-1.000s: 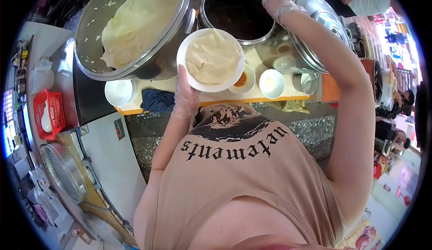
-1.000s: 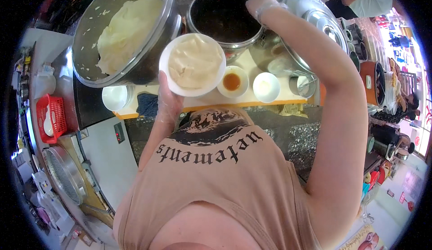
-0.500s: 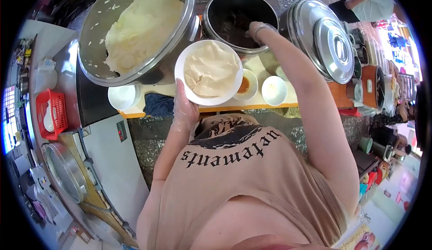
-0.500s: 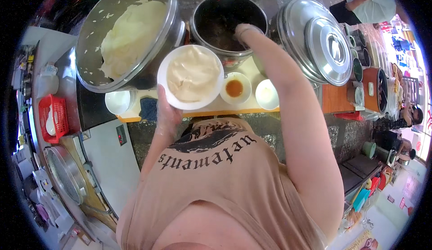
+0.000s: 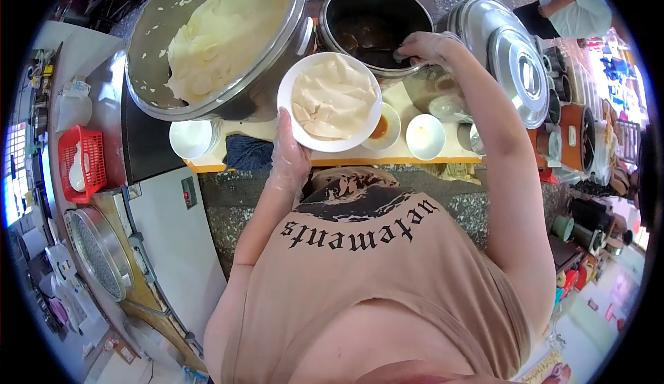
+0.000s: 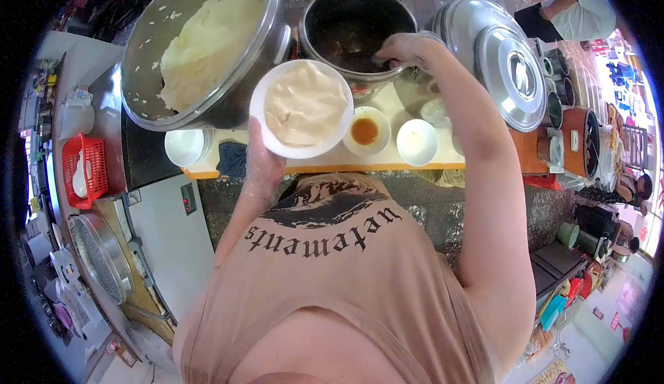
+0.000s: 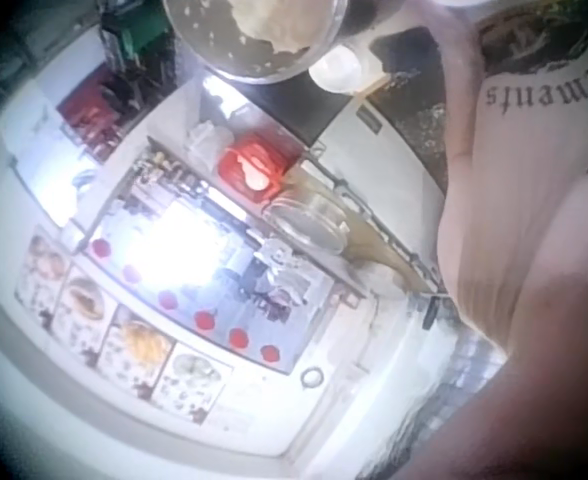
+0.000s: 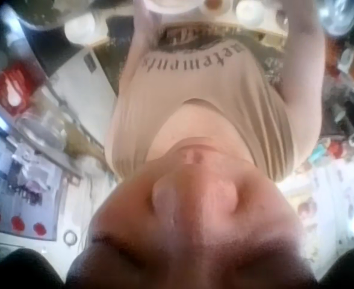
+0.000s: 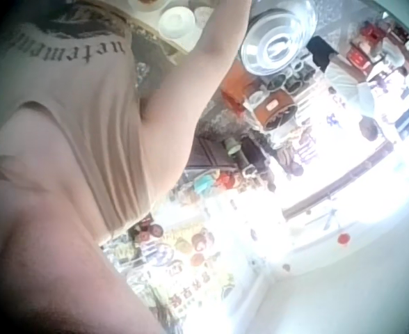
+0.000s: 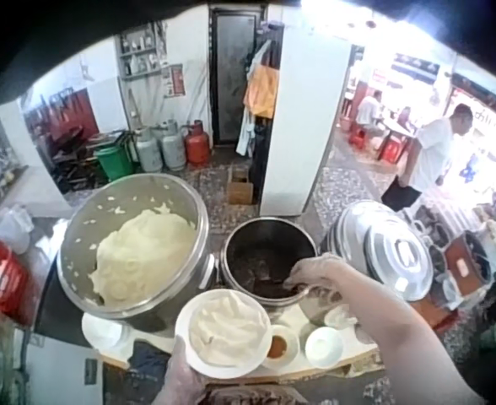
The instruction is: The person scoops tofu from a container into a bowl with a spoon, adds sauce from a pot with a ladle, and carries the bowl to a service counter where they stand and wait while other workers interact with customers.
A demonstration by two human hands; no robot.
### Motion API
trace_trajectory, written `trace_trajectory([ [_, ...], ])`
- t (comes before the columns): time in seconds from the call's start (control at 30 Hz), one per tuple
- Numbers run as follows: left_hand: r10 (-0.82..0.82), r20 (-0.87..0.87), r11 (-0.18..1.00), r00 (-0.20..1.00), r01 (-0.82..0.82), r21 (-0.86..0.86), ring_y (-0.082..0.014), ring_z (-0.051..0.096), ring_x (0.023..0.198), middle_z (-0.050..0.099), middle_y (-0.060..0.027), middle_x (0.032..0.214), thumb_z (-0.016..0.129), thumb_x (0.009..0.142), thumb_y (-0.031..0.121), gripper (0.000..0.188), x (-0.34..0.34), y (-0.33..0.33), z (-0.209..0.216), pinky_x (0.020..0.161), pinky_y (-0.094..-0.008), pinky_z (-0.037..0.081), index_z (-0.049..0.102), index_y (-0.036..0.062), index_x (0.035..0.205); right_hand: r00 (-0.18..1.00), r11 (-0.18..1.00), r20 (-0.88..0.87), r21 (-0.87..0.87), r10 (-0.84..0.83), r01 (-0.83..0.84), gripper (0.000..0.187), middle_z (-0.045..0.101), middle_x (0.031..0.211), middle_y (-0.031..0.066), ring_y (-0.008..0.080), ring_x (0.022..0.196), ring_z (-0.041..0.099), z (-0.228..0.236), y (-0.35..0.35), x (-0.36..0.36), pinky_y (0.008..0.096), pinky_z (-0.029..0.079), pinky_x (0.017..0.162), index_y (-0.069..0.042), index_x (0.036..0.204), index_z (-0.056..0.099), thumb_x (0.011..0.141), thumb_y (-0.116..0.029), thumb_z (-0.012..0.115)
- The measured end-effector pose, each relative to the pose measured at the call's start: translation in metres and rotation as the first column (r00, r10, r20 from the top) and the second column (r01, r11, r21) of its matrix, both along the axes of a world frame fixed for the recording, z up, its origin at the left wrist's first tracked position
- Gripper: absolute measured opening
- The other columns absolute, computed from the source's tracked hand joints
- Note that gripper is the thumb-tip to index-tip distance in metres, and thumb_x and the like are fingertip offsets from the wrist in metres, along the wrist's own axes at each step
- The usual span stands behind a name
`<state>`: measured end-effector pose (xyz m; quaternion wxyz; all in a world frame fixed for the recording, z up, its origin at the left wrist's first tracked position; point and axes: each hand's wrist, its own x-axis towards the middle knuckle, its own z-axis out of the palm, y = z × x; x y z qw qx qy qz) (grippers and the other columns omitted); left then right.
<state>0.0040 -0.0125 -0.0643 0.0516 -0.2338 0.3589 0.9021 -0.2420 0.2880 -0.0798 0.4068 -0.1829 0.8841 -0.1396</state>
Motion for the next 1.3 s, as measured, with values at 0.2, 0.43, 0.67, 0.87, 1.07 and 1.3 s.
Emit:
trace_trajectory([
  [0.2, -0.024, -0.008, 0.999, 1.000, 0.023, -0.036, -0.0255, 0.041, 0.131, 0.039, -0.0143, 0.143, 0.028, 0.101, 0.046, 0.060, -0.009, 0.005, 0.002, 0.110, -0.0371, 0.034, 0.027, 0.0028, 0.143, 0.804, 0.808, 0.308, -0.151, -0.509, 0.569, 0.020, 0.049, 0.067, -0.0039, 0.0046, 0.056, 0.039, 0.033, 0.013, 0.048, 0.0198, 0.032, 0.048, -0.012, 0.095, 0.061, 0.095, -0.030, 0.052],
  [0.43, -0.084, -0.081, 0.995, 0.993, 0.078, -0.069, -0.0262, 0.037, 0.134, 0.036, -0.0152, 0.146, 0.026, 0.100, 0.050, 0.063, -0.027, 0.014, 0.009, 0.113, -0.0381, 0.029, 0.027, 0.0047, 0.144, 0.688, 0.634, 0.376, -0.275, -0.620, 0.722, 0.025, 0.051, 0.068, -0.0043, 0.0038, 0.052, 0.034, 0.090, 0.026, 0.076, 0.0188, 0.026, 0.048, -0.011, 0.110, 0.057, 0.096, -0.031, 0.050],
  [0.67, -0.110, -0.157, 0.993, 0.981, 0.101, -0.062, -0.0253, 0.046, 0.127, 0.041, -0.0141, 0.142, 0.033, 0.100, 0.048, 0.063, -0.052, 0.025, 0.014, 0.106, -0.0381, 0.041, 0.027, 0.0026, 0.143, 0.711, 0.649, 0.222, -0.296, -0.667, 0.701, 0.032, 0.051, 0.068, -0.0027, 0.0040, 0.053, 0.037, 0.152, 0.056, 0.081, 0.0181, 0.028, 0.047, -0.009, 0.117, 0.055, 0.094, -0.031, 0.056],
  [0.87, -0.121, -0.183, 0.993, 0.976, 0.119, -0.021, -0.0267, 0.047, 0.126, 0.043, -0.0146, 0.140, 0.032, 0.099, 0.050, 0.064, -0.076, 0.034, 0.007, 0.103, -0.0396, 0.043, 0.030, 0.0030, 0.143, 0.770, 0.708, 0.136, -0.322, -0.623, 0.629, 0.045, 0.052, 0.067, -0.0025, 0.0020, 0.047, 0.039, 0.194, 0.058, 0.107, 0.0168, 0.025, 0.038, -0.002, 0.124, 0.053, 0.093, -0.035, 0.058],
  [1.07, -0.146, -0.130, 0.989, 0.981, 0.142, -0.039, -0.0270, 0.048, 0.126, 0.043, -0.0146, 0.141, 0.030, 0.098, 0.054, 0.067, -0.091, 0.040, 0.004, 0.100, -0.0414, 0.045, 0.029, 0.0047, 0.144, 0.859, 0.826, 0.000, -0.277, -0.511, 0.492, 0.040, 0.051, 0.066, -0.0020, 0.0027, 0.052, 0.041, 0.194, 0.035, 0.144, 0.0181, 0.030, 0.046, 0.001, 0.115, 0.059, 0.091, -0.032, 0.059],
  [1.3, -0.169, -0.121, 0.985, 0.978, 0.165, -0.044, -0.0275, 0.046, 0.128, 0.040, -0.0140, 0.143, 0.028, 0.099, 0.053, 0.065, -0.090, 0.041, 0.007, 0.102, -0.0429, 0.043, 0.026, 0.0069, 0.145, 0.635, 0.978, -0.744, -0.145, -0.208, 0.150, 0.035, 0.065, 0.093, 0.0196, 0.0362, 0.090, 0.062, 0.165, 0.019, 0.193, 0.0429, 0.049, 0.075, -0.003, 0.112, 0.059, 0.087, -0.028, 0.062],
])
